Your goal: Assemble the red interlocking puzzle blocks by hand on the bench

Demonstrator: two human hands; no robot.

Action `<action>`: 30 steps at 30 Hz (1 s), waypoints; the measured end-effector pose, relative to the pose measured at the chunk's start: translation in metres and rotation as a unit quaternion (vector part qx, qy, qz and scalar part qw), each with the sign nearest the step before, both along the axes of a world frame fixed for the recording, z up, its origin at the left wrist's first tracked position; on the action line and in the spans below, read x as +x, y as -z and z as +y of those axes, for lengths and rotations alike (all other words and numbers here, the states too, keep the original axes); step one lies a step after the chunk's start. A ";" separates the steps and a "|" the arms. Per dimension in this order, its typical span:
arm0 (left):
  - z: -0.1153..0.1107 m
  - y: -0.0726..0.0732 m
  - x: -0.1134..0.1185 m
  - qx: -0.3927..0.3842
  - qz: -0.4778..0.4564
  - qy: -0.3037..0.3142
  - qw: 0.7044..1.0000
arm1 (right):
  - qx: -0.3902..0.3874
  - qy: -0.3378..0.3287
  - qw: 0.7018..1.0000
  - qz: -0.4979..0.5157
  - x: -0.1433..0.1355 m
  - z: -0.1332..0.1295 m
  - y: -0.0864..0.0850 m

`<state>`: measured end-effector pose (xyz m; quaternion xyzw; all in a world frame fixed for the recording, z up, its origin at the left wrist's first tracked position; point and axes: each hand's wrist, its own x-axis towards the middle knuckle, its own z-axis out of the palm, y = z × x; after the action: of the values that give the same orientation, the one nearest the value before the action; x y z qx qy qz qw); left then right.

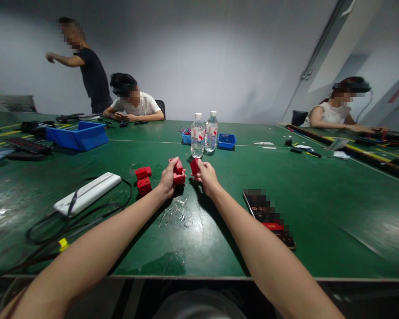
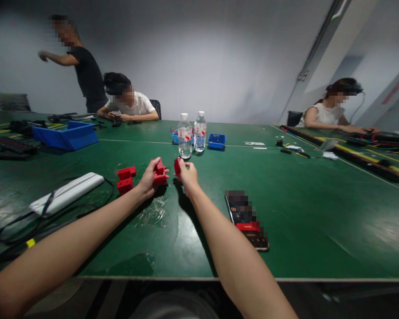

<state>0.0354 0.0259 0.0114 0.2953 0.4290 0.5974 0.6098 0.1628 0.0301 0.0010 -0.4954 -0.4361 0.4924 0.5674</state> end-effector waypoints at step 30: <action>0.001 0.010 0.004 0.051 -0.025 0.003 0.998 | 0.006 -0.017 0.952 0.306 -0.006 0.001 -0.002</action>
<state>0.0393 0.0267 0.0017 0.3120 0.3821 0.6238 0.6062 0.1563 0.0311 0.0028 -0.3097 -0.2529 0.6277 0.6680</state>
